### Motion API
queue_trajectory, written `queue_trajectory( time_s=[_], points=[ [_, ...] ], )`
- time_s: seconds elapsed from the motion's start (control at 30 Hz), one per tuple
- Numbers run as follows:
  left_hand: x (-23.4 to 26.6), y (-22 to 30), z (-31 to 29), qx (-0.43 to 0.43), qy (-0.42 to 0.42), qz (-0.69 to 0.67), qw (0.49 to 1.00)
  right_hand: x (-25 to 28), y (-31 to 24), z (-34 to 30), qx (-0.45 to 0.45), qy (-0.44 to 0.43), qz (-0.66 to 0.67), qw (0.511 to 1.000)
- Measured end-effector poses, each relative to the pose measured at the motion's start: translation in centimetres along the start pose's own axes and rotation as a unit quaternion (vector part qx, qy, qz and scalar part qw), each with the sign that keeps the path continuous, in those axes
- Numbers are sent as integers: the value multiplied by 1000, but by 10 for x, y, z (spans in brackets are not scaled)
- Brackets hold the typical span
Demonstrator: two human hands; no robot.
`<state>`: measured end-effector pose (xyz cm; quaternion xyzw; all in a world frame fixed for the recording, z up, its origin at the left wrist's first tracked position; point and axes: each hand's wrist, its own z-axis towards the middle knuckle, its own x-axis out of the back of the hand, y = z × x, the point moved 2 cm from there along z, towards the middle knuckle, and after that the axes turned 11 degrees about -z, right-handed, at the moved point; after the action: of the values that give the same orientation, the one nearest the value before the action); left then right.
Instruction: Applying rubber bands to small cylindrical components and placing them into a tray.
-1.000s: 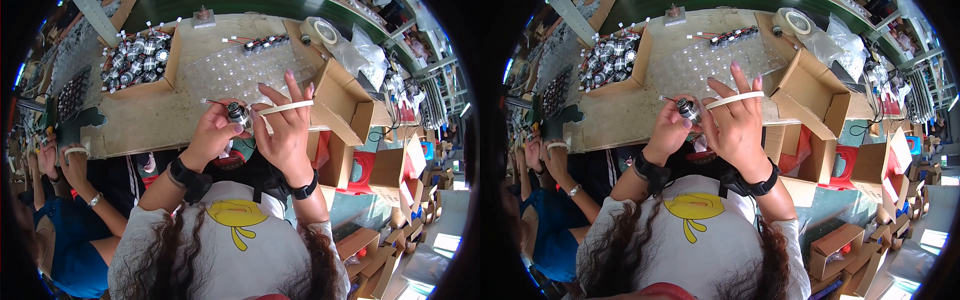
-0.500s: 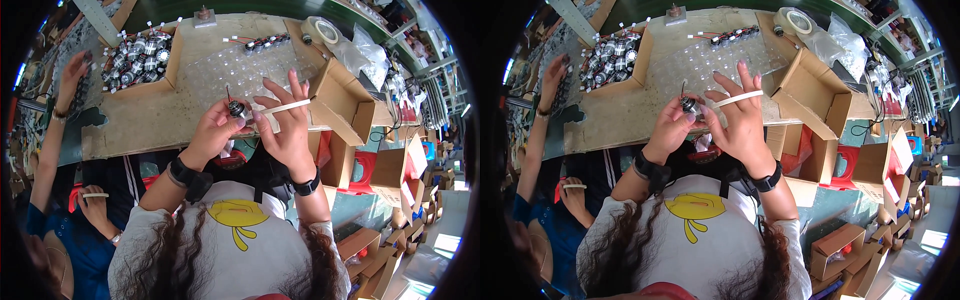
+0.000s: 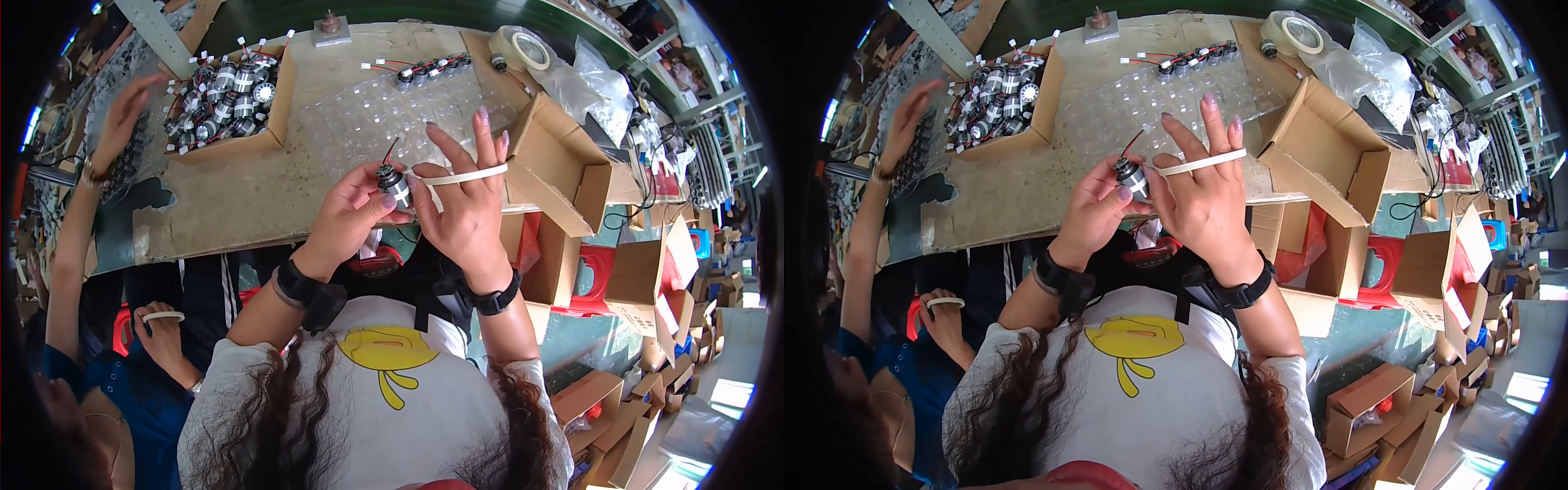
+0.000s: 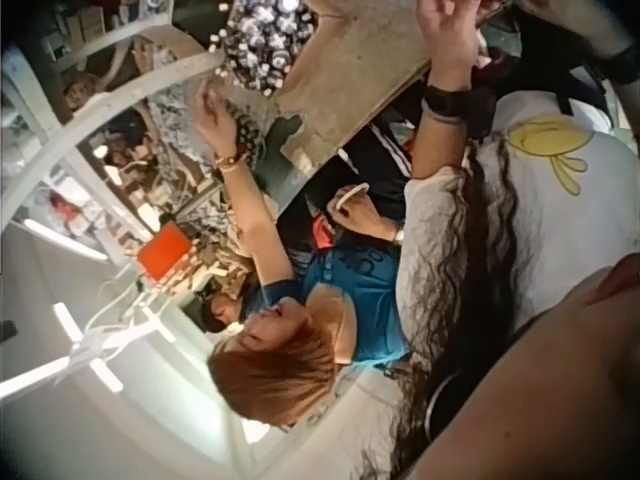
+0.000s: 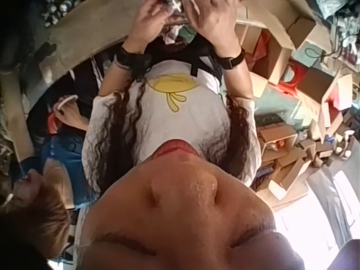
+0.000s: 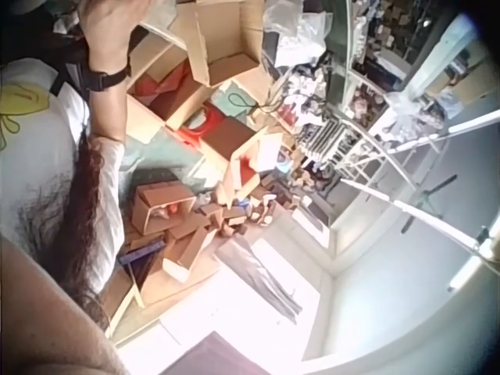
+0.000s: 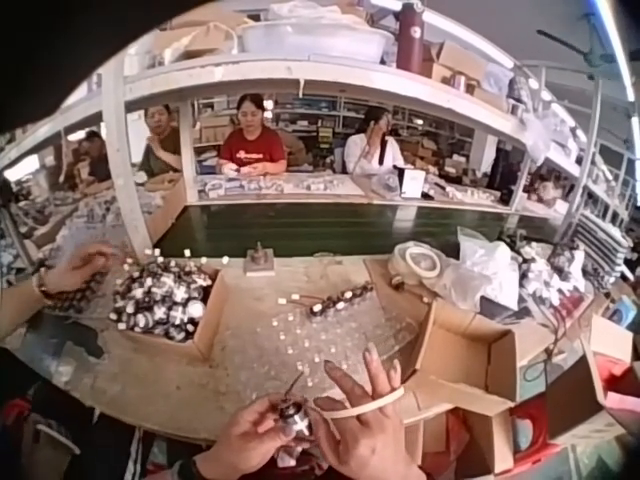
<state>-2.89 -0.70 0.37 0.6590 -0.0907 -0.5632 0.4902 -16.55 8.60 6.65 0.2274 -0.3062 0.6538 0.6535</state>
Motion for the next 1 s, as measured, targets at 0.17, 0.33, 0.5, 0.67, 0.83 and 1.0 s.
queue_trajectory(
  time_s=[0.17,0.33,0.5,0.67,0.83,1.0],
  points=[
    [-2,-4,2,-2,23,-24,999,-8,-1,-4,11,-3,-28,1000],
    [1,-1,1,34,54,-5,998,-3,10,-2,-14,-22,61,998],
    [0,5,0,36,40,2,999,4,12,2,-12,-18,66,998],
    [-2,5,-1,29,25,8,999,1,11,1,-18,-14,55,998],
    [-1,-4,-1,-8,20,-8,1000,-3,2,0,-24,-12,44,999],
    [-3,-7,2,-22,20,-43,999,-10,-3,-3,-4,1,-3,1000]
  ],
)
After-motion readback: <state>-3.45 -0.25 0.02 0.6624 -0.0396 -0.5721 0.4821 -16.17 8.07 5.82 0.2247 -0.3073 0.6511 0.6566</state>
